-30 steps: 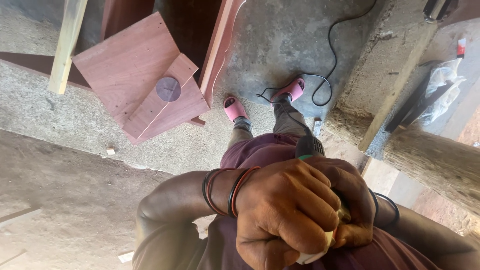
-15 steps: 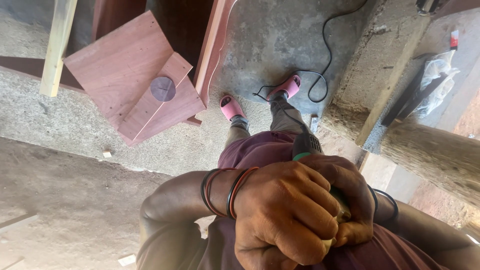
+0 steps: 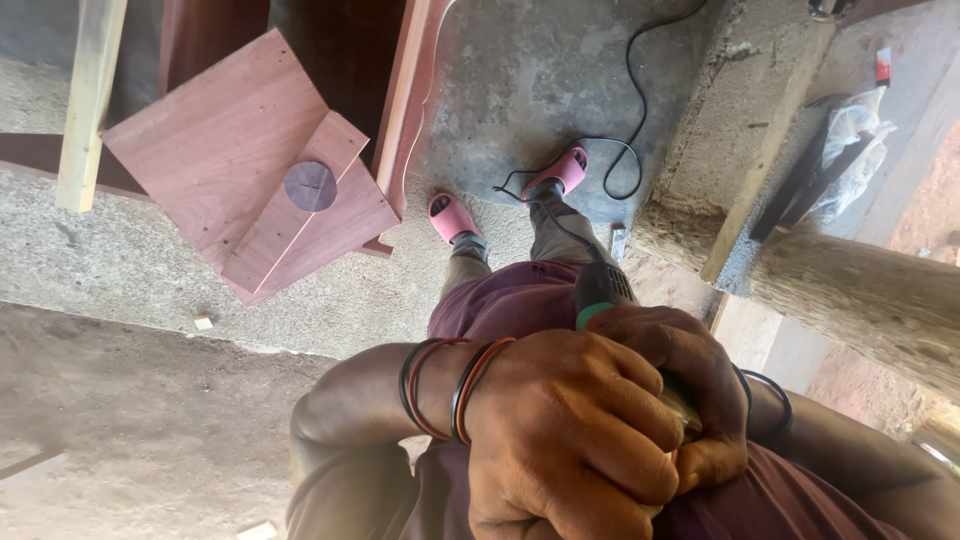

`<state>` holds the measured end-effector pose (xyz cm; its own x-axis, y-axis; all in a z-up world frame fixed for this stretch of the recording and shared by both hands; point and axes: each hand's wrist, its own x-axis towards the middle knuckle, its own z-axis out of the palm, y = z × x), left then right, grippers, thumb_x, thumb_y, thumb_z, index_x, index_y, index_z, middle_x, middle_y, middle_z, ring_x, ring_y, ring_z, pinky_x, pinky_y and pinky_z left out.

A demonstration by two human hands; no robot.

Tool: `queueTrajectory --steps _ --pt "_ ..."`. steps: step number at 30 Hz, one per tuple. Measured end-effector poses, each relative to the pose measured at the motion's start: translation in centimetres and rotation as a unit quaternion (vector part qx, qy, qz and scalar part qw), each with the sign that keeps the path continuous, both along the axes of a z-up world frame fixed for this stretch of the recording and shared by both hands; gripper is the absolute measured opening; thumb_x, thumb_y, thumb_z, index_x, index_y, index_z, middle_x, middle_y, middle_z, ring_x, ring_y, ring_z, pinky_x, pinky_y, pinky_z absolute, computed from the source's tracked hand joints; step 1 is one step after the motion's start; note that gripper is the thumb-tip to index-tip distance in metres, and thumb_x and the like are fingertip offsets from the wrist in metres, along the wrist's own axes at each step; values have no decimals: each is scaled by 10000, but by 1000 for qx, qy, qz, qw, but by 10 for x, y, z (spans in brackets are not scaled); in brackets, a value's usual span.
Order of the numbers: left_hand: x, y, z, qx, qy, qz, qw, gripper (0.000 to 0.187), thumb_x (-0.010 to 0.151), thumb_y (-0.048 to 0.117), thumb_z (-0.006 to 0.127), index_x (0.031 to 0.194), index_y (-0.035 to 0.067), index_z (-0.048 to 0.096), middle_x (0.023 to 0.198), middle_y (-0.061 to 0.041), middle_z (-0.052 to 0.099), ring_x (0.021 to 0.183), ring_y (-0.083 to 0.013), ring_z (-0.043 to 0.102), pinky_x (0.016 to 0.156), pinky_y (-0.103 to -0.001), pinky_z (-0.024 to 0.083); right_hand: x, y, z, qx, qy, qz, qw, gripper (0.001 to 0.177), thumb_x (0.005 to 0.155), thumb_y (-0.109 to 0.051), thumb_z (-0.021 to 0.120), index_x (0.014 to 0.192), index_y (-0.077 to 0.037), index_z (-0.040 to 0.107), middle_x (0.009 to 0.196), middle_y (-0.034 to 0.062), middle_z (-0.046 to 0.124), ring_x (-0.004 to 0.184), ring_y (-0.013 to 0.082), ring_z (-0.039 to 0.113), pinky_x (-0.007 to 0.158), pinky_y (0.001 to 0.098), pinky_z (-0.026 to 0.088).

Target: The recorder is using an angle grinder with a sanding disc to sand and smooth a wooden furniture piece.

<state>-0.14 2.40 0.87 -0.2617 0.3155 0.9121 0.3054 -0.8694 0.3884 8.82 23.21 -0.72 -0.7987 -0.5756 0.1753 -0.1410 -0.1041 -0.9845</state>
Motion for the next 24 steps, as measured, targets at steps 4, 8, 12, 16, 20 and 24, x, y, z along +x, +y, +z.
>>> queueTrajectory --steps 4,8,12,16,20,24 --pt "3 -1 -1 4 10 1 1000 294 1073 203 402 885 58 574 863 -59 501 727 -243 586 602 -403 417 3 -2 0 -25 -8 -14 1000 686 922 -568 736 1244 21 597 1129 223 697 995 349 763 833 429 621" --pt "4 0 -4 6 36 13 999 312 1072 202 377 881 50 573 886 -62 504 747 -241 587 607 -400 420 2 -3 2 -24 -10 -1 1000 688 927 -557 740 1271 18 582 1111 190 707 940 320 763 830 432 611" --pt "3 -1 -3 25 63 21 997 351 1062 201 339 829 53 557 904 -74 513 768 -253 588 610 -403 435 1 -6 4 -16 2 4 1000 667 859 -554 725 1148 31 584 1007 209 712 910 365 727 799 505 625" --pt "-2 -5 -2 41 80 9 996 334 1037 159 347 785 71 548 883 -76 522 775 -261 589 602 -412 440 7 -5 5 -4 4 -4 1000 663 943 -586 704 1240 -8 573 1144 198 696 970 331 760 874 448 601" --pt "-11 -12 9 11 31 26 999 273 991 157 442 758 75 560 800 -64 531 715 -242 543 567 -408 383 -3 2 8 15 -4 2 1000 747 916 -595 704 1265 51 566 1095 192 701 977 317 757 832 427 614" --pt "-18 -18 4 -74 -113 19 991 350 988 310 511 715 92 535 724 -51 520 683 -221 511 585 -397 402 -9 24 -17 62 19 -4 998 898 978 -624 668 1488 86 461 1292 184 677 1114 253 718 958 386 571"
